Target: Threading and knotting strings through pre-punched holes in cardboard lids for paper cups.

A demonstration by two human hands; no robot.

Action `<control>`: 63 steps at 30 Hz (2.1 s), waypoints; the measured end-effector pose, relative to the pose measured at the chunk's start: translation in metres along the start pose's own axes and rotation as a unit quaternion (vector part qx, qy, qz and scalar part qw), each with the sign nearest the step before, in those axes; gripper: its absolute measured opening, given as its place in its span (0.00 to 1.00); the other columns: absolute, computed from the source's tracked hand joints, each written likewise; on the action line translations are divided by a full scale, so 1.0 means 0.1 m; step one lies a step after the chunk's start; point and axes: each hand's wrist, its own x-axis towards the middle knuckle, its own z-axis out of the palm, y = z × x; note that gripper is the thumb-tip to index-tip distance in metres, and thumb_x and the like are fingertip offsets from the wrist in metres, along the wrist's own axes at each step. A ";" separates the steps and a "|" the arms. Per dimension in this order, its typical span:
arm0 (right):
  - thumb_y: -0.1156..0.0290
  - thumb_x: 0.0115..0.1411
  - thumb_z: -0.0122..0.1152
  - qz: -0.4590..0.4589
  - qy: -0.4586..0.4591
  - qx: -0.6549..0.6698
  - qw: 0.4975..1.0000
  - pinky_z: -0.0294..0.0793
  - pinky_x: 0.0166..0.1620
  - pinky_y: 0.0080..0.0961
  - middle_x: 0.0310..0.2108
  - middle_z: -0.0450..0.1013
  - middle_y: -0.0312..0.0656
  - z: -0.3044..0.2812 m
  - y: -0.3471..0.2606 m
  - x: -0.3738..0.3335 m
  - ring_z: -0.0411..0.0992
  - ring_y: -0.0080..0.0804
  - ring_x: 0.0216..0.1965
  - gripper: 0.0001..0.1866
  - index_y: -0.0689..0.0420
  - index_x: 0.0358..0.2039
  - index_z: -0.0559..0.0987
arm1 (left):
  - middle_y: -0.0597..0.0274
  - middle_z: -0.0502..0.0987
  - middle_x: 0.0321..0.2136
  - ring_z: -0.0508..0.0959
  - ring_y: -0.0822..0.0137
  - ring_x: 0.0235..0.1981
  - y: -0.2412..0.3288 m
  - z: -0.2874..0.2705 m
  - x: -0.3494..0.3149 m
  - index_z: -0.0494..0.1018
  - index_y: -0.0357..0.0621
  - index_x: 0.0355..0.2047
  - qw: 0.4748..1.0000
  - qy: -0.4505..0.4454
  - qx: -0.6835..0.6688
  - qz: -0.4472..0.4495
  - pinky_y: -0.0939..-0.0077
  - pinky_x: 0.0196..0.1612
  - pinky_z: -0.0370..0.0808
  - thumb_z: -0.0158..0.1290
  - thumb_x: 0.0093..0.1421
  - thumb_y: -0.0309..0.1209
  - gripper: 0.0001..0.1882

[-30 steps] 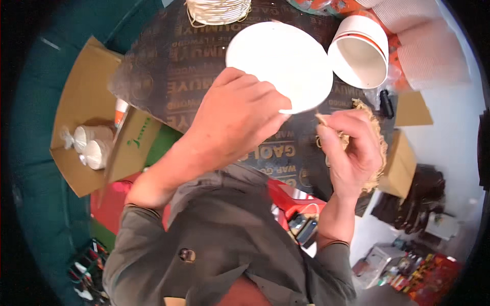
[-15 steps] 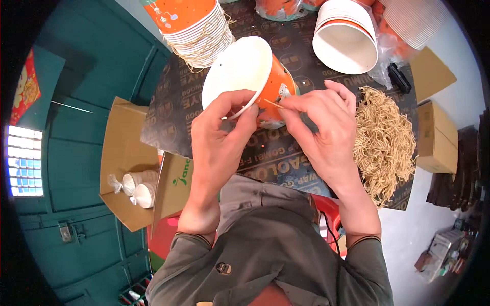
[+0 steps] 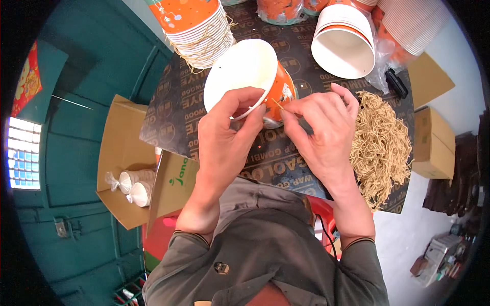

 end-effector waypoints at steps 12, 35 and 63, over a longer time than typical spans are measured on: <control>0.73 0.57 0.78 0.004 -0.041 -0.018 0.999 0.68 0.67 0.45 0.34 0.82 0.30 -0.07 -0.04 0.01 0.79 0.32 0.42 0.08 0.51 0.34 0.84 | 0.53 0.88 0.45 0.90 0.66 0.46 -0.01 0.06 -0.03 0.82 0.38 0.56 0.999 -0.002 -0.032 -0.020 0.71 0.48 0.89 0.64 0.71 0.22 0.14; 0.73 0.58 0.77 0.010 -0.069 -0.029 0.997 0.67 0.68 0.45 0.34 0.82 0.30 -0.15 -0.07 0.01 0.79 0.32 0.42 0.07 0.52 0.34 0.84 | 0.52 0.88 0.42 0.91 0.60 0.43 0.01 0.11 -0.05 0.82 0.42 0.56 0.999 -0.009 0.034 0.023 0.68 0.46 0.89 0.65 0.70 0.24 0.15; 0.70 0.62 0.77 0.083 -0.066 0.034 0.994 0.66 0.68 0.47 0.31 0.79 0.30 -0.10 -0.06 -0.10 0.79 0.32 0.39 0.09 0.50 0.41 0.85 | 0.56 0.86 0.37 0.86 0.67 0.37 0.00 0.16 -0.06 0.84 0.36 0.45 0.992 -0.018 0.097 0.083 0.71 0.43 0.83 0.65 0.69 0.23 0.06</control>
